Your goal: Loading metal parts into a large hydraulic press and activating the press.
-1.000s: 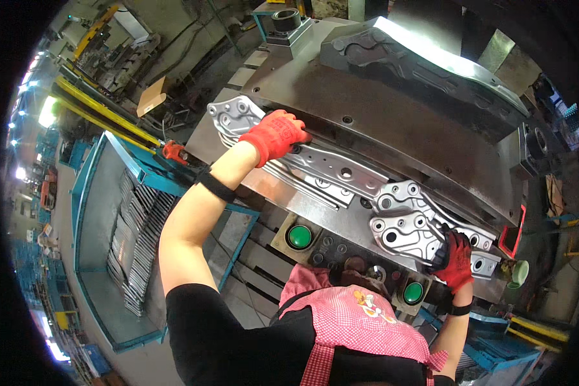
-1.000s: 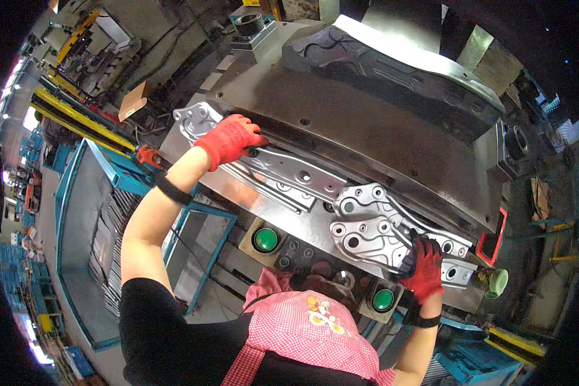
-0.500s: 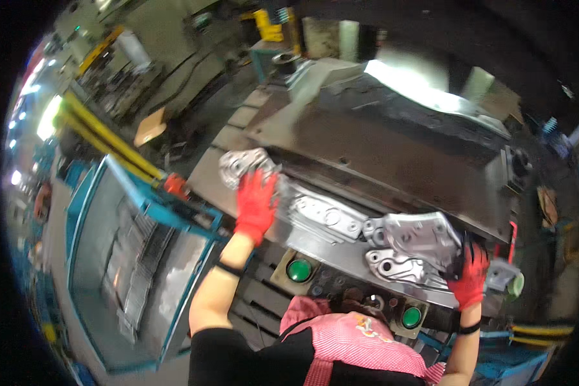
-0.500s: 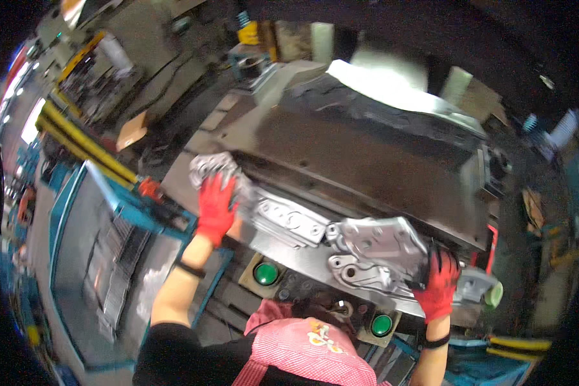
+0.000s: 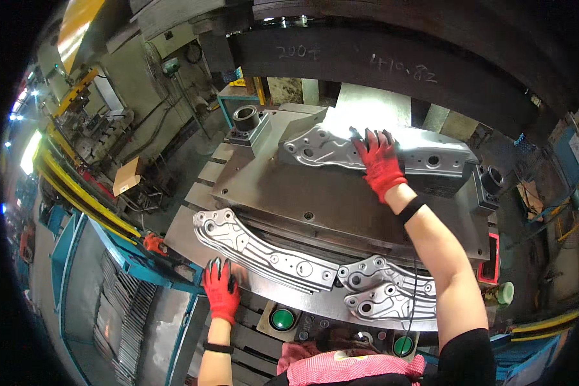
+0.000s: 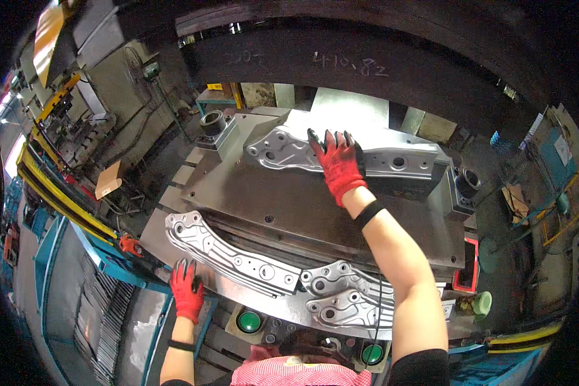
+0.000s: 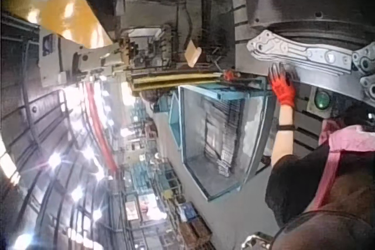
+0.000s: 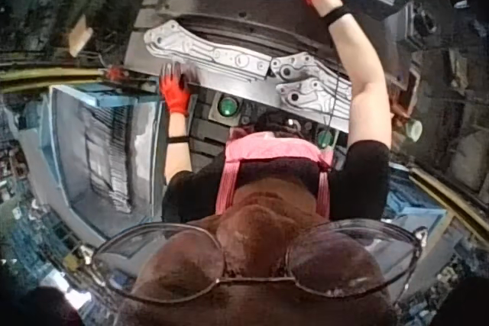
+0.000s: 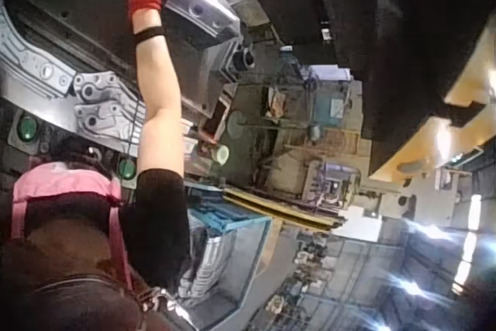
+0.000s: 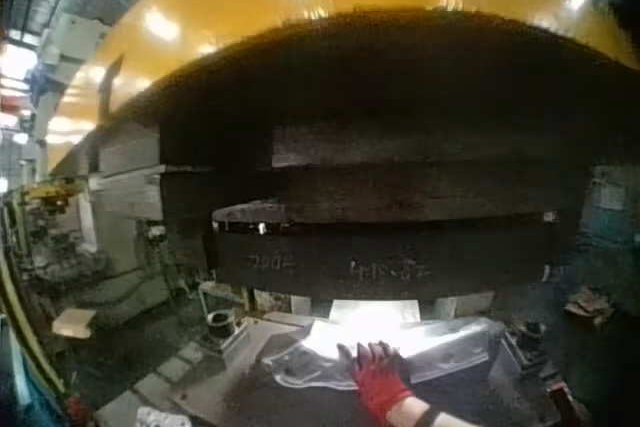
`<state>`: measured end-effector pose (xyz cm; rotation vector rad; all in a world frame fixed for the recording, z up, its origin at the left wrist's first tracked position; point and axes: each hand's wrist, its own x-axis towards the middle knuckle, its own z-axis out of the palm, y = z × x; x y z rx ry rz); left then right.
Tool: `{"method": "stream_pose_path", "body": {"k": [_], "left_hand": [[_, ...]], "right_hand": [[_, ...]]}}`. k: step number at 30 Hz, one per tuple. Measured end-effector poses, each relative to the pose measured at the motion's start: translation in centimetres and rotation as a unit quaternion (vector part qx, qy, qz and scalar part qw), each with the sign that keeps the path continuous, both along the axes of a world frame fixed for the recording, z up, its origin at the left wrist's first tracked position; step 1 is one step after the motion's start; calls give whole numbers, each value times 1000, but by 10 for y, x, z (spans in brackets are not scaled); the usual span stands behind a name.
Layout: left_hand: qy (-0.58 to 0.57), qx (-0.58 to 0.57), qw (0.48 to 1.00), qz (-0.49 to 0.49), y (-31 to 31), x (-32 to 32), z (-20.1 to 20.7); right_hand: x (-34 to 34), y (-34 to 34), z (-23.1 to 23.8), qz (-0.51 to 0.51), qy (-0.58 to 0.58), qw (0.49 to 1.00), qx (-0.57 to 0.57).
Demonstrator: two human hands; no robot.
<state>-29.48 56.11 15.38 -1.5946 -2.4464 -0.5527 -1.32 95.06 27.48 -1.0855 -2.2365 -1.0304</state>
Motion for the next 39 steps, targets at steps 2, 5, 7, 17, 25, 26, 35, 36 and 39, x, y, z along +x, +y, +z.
{"method": "stream_pose_path", "body": {"k": [2, 5, 7, 17, 25, 26, 35, 36, 39], "left_hand": [[-41, -29, 997, 55, -34, 1, -21], [-101, -68, 985, 123, -69, 9, -59], [-123, -111, 979, 118, -80, 14, -80], [-346, -230, 905, 86, -61, 51, -147], [-444, -297, 841, 83, -41, 53, -191], [-443, -302, 840, 78, -44, 50, -197], [-444, -285, 847, 68, -33, 53, -194], [-447, -253, 855, 69, -42, 48, -205], [-470, -227, 850, 73, -41, 45, -224]], "right_hand": [[-8, -9, -6, 8, 28, 999, -14], [-1, -6, -8, -18, 53, 998, -27], [-1, 1, -7, -49, 51, 997, -32], [89, -125, 62, -24, 84, 962, -259], [344, -335, -127, -406, 414, 805, -123], [342, -361, -137, -465, 488, 713, -190], [366, -454, -398, -251, 595, 451, -615], [326, -439, -332, -243, 594, 470, -605], [329, -439, -342, -282, 576, 520, -565]]}}
